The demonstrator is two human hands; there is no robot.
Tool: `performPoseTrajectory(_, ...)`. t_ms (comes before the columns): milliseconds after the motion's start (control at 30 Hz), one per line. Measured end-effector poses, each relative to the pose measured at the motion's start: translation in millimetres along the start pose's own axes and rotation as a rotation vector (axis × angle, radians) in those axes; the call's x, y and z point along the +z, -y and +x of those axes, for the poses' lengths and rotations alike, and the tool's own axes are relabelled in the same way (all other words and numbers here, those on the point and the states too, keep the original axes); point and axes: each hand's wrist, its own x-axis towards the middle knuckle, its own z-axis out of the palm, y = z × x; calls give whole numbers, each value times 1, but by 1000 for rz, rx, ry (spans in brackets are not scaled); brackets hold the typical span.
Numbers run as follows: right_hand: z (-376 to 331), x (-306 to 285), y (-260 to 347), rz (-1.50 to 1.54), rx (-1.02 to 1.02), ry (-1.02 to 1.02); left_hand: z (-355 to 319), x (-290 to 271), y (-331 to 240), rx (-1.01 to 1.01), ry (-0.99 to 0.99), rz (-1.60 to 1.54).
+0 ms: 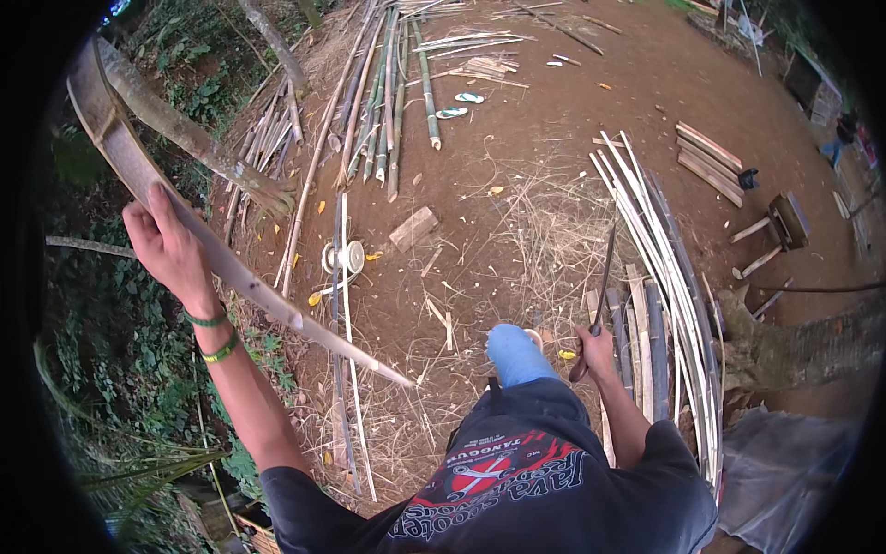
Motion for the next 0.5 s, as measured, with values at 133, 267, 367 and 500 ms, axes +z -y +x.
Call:
performPoseTrajectory(133,2,-46,20,68,-10,-7,30,63,-85,60,-163,-223)
performPoseTrajectory(267,16,-92,28,23,-91,5,47,109,-121,241,-175,-150)
performPoseTrajectory(367,35,-131,28,-11,-103,44,27,153,-147,211,-176,8)
performPoseTrajectory(500,42,-180,46,-7,-40,185,-40,208,-149,48,-122,122)
